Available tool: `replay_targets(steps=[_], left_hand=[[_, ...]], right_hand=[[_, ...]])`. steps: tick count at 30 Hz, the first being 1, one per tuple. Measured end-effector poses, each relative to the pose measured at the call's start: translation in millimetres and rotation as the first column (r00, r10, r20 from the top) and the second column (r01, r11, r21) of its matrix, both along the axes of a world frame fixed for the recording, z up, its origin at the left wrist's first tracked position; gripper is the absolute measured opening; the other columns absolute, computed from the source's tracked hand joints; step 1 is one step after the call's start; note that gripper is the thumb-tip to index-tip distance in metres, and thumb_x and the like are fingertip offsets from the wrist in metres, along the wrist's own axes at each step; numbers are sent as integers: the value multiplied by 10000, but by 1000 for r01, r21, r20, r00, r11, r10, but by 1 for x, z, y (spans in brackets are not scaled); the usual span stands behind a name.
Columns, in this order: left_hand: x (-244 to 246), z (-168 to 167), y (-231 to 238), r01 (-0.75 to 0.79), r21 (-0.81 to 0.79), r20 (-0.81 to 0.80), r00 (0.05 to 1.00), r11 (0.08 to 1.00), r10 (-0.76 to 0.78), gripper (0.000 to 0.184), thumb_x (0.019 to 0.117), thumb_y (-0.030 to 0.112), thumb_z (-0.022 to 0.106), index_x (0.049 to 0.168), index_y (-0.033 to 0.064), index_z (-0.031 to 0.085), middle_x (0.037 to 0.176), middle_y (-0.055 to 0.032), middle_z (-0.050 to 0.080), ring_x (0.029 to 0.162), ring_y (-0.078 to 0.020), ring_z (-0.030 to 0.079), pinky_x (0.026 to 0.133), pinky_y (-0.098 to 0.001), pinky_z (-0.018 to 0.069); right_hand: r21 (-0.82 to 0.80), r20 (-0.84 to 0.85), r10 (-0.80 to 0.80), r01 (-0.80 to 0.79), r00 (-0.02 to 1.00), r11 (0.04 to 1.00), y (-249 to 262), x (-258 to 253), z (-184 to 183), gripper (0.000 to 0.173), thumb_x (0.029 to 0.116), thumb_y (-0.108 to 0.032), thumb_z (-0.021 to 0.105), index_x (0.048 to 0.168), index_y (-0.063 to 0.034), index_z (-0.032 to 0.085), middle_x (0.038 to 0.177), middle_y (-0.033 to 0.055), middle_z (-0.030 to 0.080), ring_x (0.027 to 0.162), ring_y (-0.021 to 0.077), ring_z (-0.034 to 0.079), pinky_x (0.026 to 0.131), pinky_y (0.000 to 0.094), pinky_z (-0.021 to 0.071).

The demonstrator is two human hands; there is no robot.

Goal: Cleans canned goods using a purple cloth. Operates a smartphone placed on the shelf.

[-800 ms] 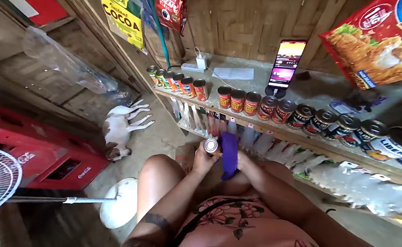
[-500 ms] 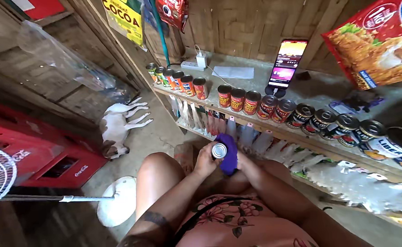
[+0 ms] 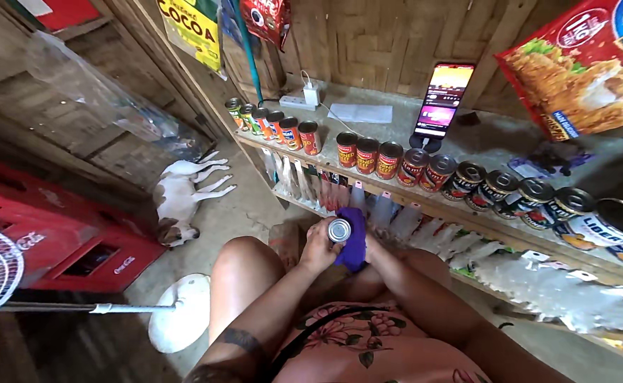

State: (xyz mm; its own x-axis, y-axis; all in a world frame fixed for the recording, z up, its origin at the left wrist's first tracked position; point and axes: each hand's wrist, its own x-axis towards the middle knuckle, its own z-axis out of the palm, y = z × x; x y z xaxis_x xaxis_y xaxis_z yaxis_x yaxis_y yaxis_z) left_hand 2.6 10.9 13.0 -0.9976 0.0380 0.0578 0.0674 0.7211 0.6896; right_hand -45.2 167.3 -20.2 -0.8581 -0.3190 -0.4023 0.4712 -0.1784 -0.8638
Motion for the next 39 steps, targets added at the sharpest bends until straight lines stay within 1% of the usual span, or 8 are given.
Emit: replay_targets(steps=[12,22,26,27,30,33,37,39], left_hand=[[2,-15,-3,-139,158,61,990,978,131,899,776,349,846,1465,-31,413,1342,-199,623,1271,-262,605,1115,-434,461],[3,-16,-7,80,85,-21,997,993,-78,768,844,316,805,1459,0,472,1402,-185,594,1342,-309,542,1178,-468,380],[-1,2,-13,141,80,-143,981,987,-129,708,839,310,810,1411,2,528,1371,-178,619,1338,-329,540,1183,-500,358],[-2,10,-16,133,99,-173,978,986,-115,710,828,311,820,1400,1,538,1365,-177,623,1333,-328,545,1181,-503,362],[-5,38,-30,106,227,-318,948,968,-29,797,784,364,856,1373,-58,524,1301,-211,644,1243,-296,614,1097,-475,471],[-14,67,-48,212,412,-429,903,886,-17,940,801,413,838,1427,-126,388,1266,-187,653,1167,-143,655,1024,-334,546],[-37,104,-69,386,554,-438,889,738,-136,837,881,458,753,1449,-21,369,1212,-62,674,1072,-87,680,949,-313,589],[-46,108,-73,382,595,-409,901,707,-143,809,904,450,718,1455,-27,367,1201,-49,680,1055,-76,684,939,-302,588]], right_hand=[[-60,89,-89,94,992,994,1,2,-5,297,1084,-157,437,1326,-15,537,1137,133,659,1007,181,650,872,371,560],[-223,72,132,-113,989,968,9,10,-11,396,1119,-288,285,1277,-36,545,1057,101,652,944,153,630,816,344,546],[414,170,221,-273,960,868,2,33,125,282,1067,-25,435,1320,50,534,1189,134,620,1001,106,579,917,245,476],[413,193,171,-238,966,879,2,35,137,295,1052,-1,454,1332,65,518,1210,141,615,1016,97,584,923,229,480],[74,228,-84,68,970,995,7,33,80,349,1120,-120,272,1303,43,522,1103,137,620,961,139,598,869,288,506],[-194,130,-53,78,990,978,11,18,19,395,1123,-259,259,1200,-37,577,970,66,679,880,125,655,778,324,567],[197,-35,29,-22,999,980,-20,21,167,197,1060,-56,419,1124,-14,600,893,9,644,800,10,607,745,186,527],[296,-119,154,-113,981,948,-14,29,207,226,1041,2,434,1209,84,561,997,86,641,870,33,598,809,198,505]])
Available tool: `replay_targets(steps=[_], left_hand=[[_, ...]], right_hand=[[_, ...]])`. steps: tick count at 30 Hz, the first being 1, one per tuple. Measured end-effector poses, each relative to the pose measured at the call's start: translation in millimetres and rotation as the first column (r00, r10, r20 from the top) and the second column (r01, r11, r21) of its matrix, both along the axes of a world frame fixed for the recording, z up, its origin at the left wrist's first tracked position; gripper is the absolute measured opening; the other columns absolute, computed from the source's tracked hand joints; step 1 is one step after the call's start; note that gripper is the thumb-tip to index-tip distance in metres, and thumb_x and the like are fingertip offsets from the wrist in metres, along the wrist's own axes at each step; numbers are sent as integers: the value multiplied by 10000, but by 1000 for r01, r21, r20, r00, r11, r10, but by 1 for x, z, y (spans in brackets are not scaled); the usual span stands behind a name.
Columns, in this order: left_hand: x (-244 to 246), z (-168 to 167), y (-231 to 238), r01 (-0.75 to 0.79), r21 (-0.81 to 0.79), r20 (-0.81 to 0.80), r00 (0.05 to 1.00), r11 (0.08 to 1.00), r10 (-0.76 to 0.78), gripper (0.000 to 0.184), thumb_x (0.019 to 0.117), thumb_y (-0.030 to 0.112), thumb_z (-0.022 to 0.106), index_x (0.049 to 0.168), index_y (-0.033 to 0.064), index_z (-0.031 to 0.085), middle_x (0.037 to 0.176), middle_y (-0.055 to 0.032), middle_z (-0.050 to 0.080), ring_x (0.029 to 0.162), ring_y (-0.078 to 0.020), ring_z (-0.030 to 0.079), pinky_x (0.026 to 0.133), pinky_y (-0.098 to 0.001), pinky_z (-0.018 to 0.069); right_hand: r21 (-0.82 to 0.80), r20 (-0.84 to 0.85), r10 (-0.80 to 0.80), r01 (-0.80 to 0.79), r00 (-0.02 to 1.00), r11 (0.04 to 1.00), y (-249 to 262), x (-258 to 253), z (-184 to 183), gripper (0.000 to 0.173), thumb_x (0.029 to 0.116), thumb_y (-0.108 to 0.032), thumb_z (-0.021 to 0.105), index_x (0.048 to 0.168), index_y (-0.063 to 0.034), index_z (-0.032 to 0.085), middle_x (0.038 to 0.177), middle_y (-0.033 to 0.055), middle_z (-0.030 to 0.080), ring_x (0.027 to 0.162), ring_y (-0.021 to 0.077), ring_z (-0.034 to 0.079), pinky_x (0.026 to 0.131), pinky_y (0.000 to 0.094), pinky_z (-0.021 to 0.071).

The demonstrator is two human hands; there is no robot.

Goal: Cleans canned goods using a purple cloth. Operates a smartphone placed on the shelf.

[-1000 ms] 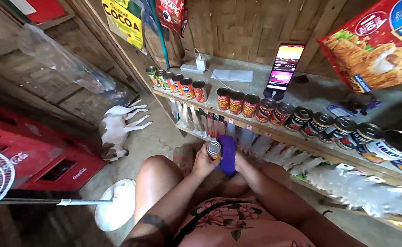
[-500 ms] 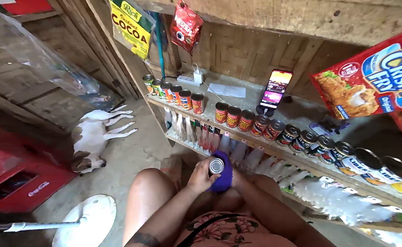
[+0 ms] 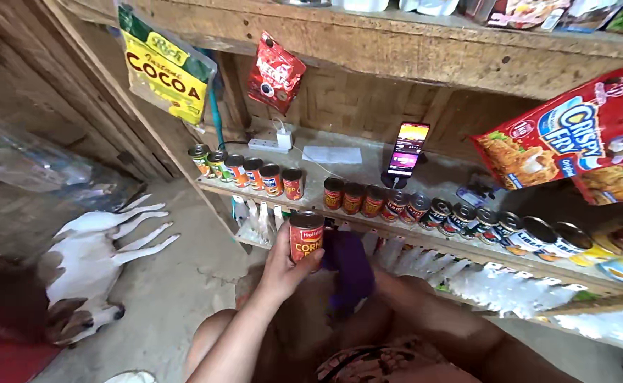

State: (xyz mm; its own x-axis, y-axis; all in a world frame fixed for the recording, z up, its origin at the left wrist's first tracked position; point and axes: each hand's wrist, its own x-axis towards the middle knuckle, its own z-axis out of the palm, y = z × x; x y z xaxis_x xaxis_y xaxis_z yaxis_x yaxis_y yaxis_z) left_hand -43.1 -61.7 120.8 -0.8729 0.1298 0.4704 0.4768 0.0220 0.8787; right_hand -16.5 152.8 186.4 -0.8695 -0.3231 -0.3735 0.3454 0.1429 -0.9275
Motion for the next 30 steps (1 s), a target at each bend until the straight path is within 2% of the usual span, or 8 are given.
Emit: replay_targets(steps=[2,9,10,13,18,24,27,30], left_hand=[[-6,-13,4,-2,59,32,999,998,0,781,942,424,670,1441,-82,345,1189,-71,669,1041,-68,676,934,-290,581],[-12,-25,7,-66,308,173,985,949,12,697,1032,371,483,1437,-142,241,1172,-53,632,1012,-10,659,924,-232,570],[-11,-23,2,-61,334,144,989,940,13,735,1034,427,485,1437,-133,233,1177,-29,628,1019,1,654,930,-225,566],[-9,-23,-12,-85,411,71,996,908,61,810,1009,542,513,1424,-100,243,1185,20,621,1047,16,641,952,-217,554],[-8,-34,-31,-65,537,164,986,841,-28,687,1035,474,496,1439,-39,280,1155,27,643,1030,-21,656,936,-253,563],[0,-28,-44,-42,682,229,961,730,-159,809,922,609,625,1418,40,334,1107,24,689,1003,-76,692,912,-302,590],[2,-28,-46,-20,713,206,962,701,-182,810,908,612,636,1416,57,335,1128,27,687,1027,-76,687,934,-305,582],[4,-29,-43,-16,726,209,957,688,-199,792,912,633,604,1405,71,341,1122,39,686,1031,-70,685,938,-300,578]], right_hand=[[-3,-364,268,-289,892,957,16,-15,-58,426,966,-64,560,1317,169,498,1180,196,658,1064,80,639,920,220,530],[278,-314,462,-385,829,880,-22,-17,-37,571,819,-13,725,1329,148,526,1273,236,632,1185,184,611,1049,336,476],[279,-415,476,-390,775,878,-26,-20,-35,698,766,-15,760,1380,157,477,1347,250,593,1250,198,581,1080,334,454],[370,-607,582,-456,541,810,-44,-41,-31,1088,745,-120,762,1577,123,105,1631,337,177,1532,383,231,1252,447,229],[559,-656,659,-350,367,751,-65,-58,-27,799,845,-93,627,1575,14,322,1578,358,292,1489,416,321,1213,473,317],[528,-669,687,-471,282,707,-76,-73,-18,867,836,-155,726,1577,11,309,1581,357,284,1488,384,335,1208,438,344],[392,-732,620,-568,284,723,-74,-80,-19,665,996,-267,513,1574,0,321,1618,254,306,1521,270,297,1247,417,283],[372,-812,520,-451,265,811,-80,-73,-32,557,1083,-383,406,1534,-58,436,1559,194,443,1490,248,364,1252,447,274]])
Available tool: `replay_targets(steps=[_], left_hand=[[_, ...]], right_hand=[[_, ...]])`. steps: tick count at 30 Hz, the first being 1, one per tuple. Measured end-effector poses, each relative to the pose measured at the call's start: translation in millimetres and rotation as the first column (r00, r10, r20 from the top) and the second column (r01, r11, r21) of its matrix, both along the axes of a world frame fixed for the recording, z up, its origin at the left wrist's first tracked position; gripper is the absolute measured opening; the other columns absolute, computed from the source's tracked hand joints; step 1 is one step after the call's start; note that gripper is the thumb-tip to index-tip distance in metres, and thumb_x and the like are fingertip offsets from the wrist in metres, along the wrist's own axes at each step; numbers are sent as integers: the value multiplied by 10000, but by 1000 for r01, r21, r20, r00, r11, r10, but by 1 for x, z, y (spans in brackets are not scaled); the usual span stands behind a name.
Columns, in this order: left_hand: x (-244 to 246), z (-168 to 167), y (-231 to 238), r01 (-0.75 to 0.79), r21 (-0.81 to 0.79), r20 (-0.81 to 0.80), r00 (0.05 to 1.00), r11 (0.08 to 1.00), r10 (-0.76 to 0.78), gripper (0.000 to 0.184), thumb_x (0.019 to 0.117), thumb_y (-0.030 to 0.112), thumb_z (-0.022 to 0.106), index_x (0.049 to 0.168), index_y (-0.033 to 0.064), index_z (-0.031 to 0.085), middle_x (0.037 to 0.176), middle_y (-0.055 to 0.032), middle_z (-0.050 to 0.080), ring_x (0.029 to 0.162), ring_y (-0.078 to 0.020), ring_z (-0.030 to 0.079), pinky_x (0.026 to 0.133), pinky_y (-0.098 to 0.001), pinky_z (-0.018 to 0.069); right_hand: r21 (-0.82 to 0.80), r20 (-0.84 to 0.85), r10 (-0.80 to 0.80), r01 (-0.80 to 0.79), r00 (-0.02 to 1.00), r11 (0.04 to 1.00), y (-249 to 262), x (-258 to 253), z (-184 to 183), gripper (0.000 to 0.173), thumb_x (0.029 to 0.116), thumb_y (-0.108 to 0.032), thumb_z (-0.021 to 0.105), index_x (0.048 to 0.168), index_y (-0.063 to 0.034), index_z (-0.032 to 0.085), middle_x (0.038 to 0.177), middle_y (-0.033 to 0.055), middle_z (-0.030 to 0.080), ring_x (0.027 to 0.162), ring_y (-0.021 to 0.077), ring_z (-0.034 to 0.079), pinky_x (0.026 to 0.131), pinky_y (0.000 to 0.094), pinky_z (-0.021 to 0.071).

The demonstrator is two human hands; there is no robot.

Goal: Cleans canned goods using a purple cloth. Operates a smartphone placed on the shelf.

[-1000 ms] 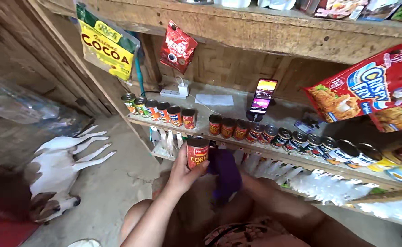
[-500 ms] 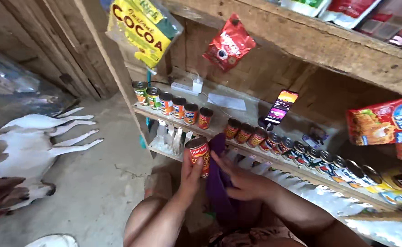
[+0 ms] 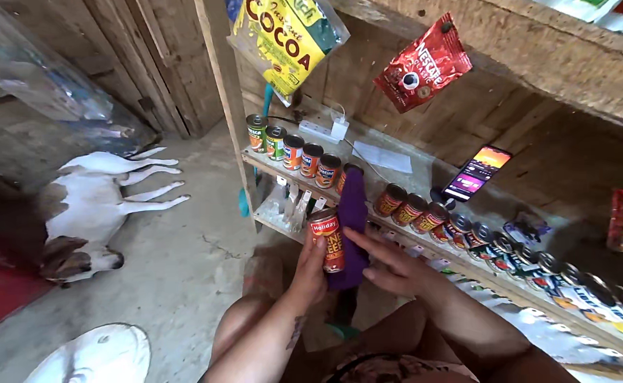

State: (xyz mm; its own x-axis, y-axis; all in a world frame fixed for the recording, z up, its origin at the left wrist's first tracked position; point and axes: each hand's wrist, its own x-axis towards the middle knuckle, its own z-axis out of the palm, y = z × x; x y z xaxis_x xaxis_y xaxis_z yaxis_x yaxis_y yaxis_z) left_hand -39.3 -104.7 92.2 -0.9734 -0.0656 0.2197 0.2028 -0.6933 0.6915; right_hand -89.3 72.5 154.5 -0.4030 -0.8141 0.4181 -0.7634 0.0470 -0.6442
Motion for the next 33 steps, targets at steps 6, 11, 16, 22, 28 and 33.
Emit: replay_targets(steps=[6,11,16,22,28,33], left_hand=[[6,-3,14,-20,-64,180,983,998,31,695,1001,616,445,1404,53,389,1140,10,699,1057,-77,682,930,-299,583],[19,-5,28,26,-157,202,979,987,6,298,1059,318,374,1025,168,629,909,99,741,888,20,697,807,-207,587],[34,4,56,-22,-554,148,981,832,124,318,1002,95,445,1197,-152,497,1006,-13,658,957,89,606,895,-128,495],[29,-7,70,-177,-664,-261,965,726,-3,717,976,685,374,1381,113,525,1238,171,663,1175,117,562,1060,-181,463],[35,11,84,-269,-686,-326,944,676,45,894,965,724,356,1488,-2,347,1367,66,593,1274,77,504,1124,-203,406],[39,6,90,-270,-604,-224,960,750,166,813,952,717,430,1408,43,414,1232,81,657,1166,33,598,1048,-225,486]], right_hand=[[-10,-296,-228,236,928,972,-14,35,-38,467,1087,-438,371,1412,-193,600,1368,154,621,1349,320,524,1181,550,322],[15,-276,-192,204,942,979,6,41,-27,431,1058,-400,453,1341,-172,684,1429,126,608,1433,426,422,1182,627,283],[-146,-271,-317,287,909,947,26,43,-30,459,1073,-438,401,1386,-207,646,1500,158,534,1480,438,338,1216,628,200],[-387,-55,-319,275,946,880,46,39,-10,567,1083,-514,340,1446,-135,554,1599,219,372,1529,364,265,1249,518,236],[-529,200,-119,209,973,823,55,33,12,578,1105,-380,324,1432,53,522,1574,243,396,1491,285,360,1238,427,297],[-568,333,-102,285,937,772,52,48,-15,586,1121,-316,281,1514,113,350,1608,225,347,1518,208,309,1264,368,238]])
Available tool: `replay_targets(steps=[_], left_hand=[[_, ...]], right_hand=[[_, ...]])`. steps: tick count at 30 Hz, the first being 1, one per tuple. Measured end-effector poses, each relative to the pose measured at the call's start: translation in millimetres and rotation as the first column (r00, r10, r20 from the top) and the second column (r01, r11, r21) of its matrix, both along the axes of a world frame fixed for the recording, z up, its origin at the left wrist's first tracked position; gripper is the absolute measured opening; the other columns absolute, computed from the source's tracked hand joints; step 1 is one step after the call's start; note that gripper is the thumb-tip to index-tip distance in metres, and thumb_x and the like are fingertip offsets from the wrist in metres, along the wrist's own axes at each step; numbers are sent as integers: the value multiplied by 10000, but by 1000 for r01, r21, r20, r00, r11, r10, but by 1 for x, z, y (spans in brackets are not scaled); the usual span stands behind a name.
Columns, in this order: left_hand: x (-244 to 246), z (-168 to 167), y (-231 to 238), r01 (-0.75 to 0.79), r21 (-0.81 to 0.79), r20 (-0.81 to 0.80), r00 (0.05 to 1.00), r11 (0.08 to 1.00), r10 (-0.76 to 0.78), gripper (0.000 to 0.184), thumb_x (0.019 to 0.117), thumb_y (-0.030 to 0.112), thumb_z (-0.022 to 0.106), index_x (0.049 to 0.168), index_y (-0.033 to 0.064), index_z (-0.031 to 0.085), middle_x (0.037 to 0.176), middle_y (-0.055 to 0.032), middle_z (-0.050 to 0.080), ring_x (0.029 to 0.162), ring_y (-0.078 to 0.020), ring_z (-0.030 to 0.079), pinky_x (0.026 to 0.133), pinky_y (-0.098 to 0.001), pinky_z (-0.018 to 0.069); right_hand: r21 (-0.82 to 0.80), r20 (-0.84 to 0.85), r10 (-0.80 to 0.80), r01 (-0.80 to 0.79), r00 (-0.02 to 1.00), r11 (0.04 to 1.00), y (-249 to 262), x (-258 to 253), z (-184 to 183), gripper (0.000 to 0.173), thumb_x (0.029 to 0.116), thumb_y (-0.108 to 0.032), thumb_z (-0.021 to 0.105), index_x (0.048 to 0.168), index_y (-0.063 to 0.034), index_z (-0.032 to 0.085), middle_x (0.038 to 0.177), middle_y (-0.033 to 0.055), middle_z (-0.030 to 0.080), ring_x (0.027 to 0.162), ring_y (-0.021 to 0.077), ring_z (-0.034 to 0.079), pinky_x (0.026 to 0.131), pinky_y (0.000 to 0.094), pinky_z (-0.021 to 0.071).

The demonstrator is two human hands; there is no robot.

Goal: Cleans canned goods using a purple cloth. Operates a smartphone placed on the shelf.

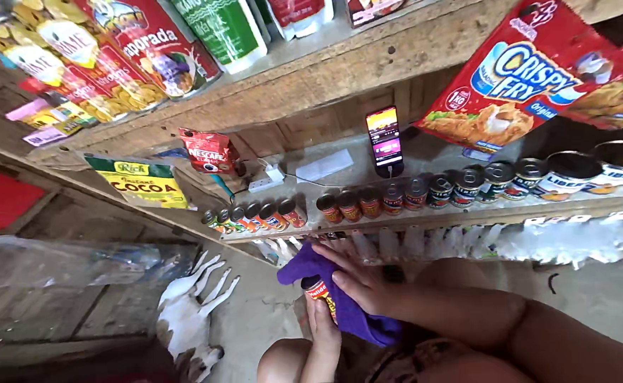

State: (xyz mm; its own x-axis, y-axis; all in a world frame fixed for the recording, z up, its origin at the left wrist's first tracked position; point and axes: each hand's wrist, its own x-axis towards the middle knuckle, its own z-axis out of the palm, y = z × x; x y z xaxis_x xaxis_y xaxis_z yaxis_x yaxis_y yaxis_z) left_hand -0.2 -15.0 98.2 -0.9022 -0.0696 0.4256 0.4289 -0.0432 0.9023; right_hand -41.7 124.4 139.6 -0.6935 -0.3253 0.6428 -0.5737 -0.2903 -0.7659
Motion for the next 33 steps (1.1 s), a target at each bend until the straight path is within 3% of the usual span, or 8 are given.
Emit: replay_targets(steps=[3,8,14,18,22,26,29,33], left_hand=[[-2,17,3,-59,84,14,998,995,58,721,931,716,475,1320,109,508,1123,112,705,1080,30,648,974,-217,536],[-10,52,14,-9,216,-65,998,976,23,548,918,697,500,1203,257,658,1084,126,746,1048,16,680,939,-215,557],[-9,45,17,-43,196,29,999,980,38,576,915,713,489,1191,233,646,1062,112,748,1034,4,686,927,-226,567],[-11,38,12,-14,193,57,998,981,3,589,919,717,482,1261,253,605,1123,122,728,1088,3,663,968,-238,545],[-8,38,14,-90,100,37,996,991,87,702,962,697,452,1359,118,464,1193,125,661,1150,62,596,1016,-194,491],[-7,8,6,-93,-45,57,994,995,96,916,972,707,391,1458,-66,311,1323,29,600,1220,41,549,1086,-220,443],[-7,-18,0,-57,-79,35,998,995,60,810,1031,610,368,1439,-90,360,1350,-18,578,1254,32,520,1106,-220,405],[-7,-8,8,-50,-55,33,998,997,52,703,1038,584,374,1357,-39,446,1239,38,621,1186,65,544,1054,-190,438]], right_hand=[[66,-43,-24,26,999,997,3,9,-8,614,1125,-322,298,1554,114,248,1641,236,271,1535,191,269,1267,341,215],[152,-200,-102,133,975,979,8,18,-7,607,1117,-359,342,1562,53,313,1606,258,336,1519,235,321,1253,358,266],[154,-290,-117,167,950,974,6,16,-27,653,1106,-449,284,1562,15,342,1617,291,285,1542,328,245,1276,427,204],[160,-357,-130,198,925,967,8,7,-20,574,1106,-392,285,1557,-50,385,1637,270,255,1555,343,198,1283,449,176],[166,-364,-138,210,921,963,9,4,-7,538,1112,-366,296,1535,-56,418,1621,276,287,1544,350,230,1271,452,200],[180,-321,-141,206,937,962,10,3,-16,538,1112,-344,302,1549,-46,400,1632,278,258,1548,343,221,1273,446,209],[186,-292,-151,211,944,960,11,0,-19,533,1109,-328,309,1559,-54,389,1635,279,249,1548,343,221,1273,454,212],[176,-277,-106,159,955,971,15,-6,-8,514,1099,-285,336,1551,-53,411,1641,279,233,1555,345,197,1277,450,198]])
